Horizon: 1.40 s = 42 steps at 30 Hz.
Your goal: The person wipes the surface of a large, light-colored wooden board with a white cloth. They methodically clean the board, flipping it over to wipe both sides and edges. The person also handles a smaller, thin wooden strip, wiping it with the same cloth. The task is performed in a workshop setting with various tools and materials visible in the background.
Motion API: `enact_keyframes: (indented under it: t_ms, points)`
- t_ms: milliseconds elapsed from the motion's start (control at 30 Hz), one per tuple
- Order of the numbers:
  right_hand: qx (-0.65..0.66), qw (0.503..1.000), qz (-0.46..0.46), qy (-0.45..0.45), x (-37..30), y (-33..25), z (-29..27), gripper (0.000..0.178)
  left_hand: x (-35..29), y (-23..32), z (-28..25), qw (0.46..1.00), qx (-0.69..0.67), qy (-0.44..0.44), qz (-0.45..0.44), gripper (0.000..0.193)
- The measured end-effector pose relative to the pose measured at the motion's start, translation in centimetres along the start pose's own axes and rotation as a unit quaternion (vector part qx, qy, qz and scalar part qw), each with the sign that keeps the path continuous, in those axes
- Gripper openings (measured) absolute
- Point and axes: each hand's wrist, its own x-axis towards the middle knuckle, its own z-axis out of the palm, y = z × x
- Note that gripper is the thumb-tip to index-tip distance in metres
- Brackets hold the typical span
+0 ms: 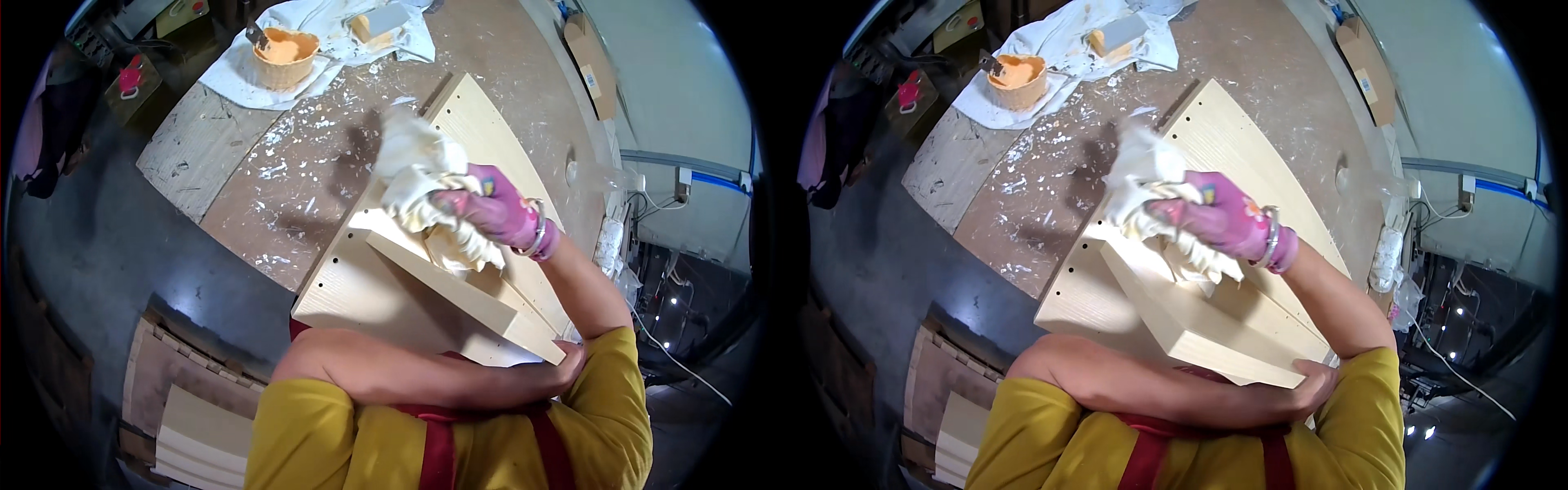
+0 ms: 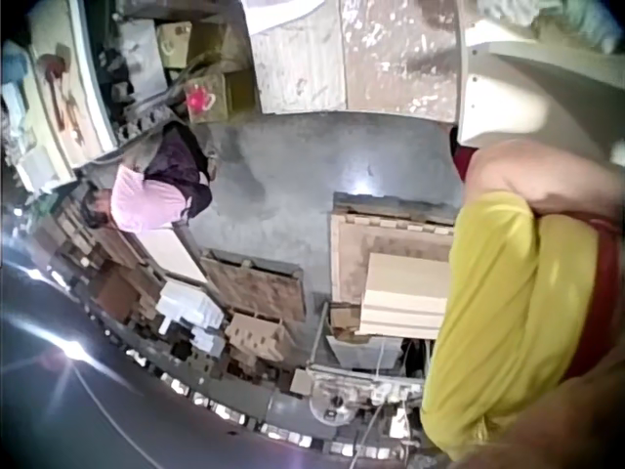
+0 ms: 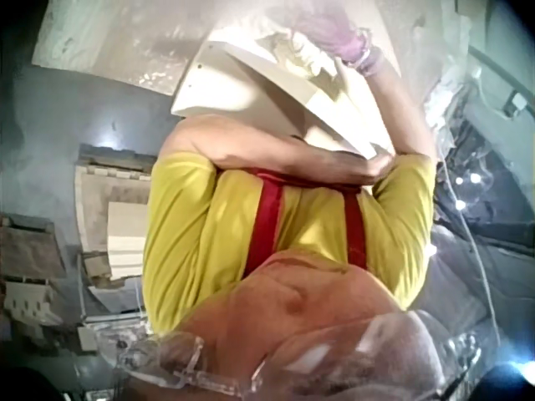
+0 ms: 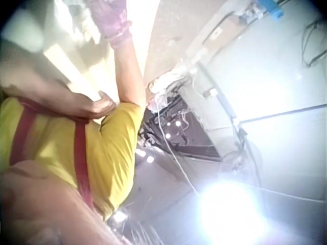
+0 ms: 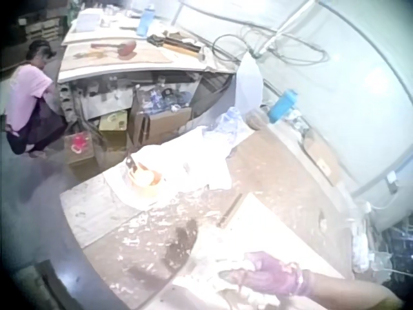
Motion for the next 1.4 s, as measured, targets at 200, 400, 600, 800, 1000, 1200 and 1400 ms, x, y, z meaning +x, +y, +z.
enact_keyframes:
  t_ms: [200,400,600,800,1000,1200,1400]
  points:
    - [0.157,0.985,0.037,-0.065,0.7,-7.2,0.7,0.032,-0.4,1.1,0.8,0.999,0.003,0.004,-0.050,0.027]
    - [-0.017,0.983,0.125,-0.135,1.1,-4.7,3.9,0.033,1.7,4.1,2.1,0.995,-0.024,0.015,-0.098,0.025]
    - [0.033,0.968,0.189,-0.160,1.2,-4.9,2.9,0.038,2.3,4.1,3.0,0.993,-0.015,0.015,-0.114,0.025]
    - [0.193,0.974,0.004,-0.118,-0.9,-1.6,2.8,0.029,1.5,2.4,2.0,0.997,-0.008,0.019,-0.081,0.028]
    - [0.093,0.993,0.000,-0.073,-2.6,-2.5,2.6,0.034,0.9,2.5,1.6,0.998,-0.002,0.015,-0.066,0.030]
    - [0.121,0.990,0.040,-0.064,-1.7,-0.8,3.4,0.046,1.5,2.8,1.4,0.999,-0.019,0.006,-0.050,0.024]
    - [0.296,0.946,-0.099,-0.085,-5.9,-4.4,0.0,0.039,2.8,5.9,3.4,0.974,-0.140,0.011,-0.179,0.011]
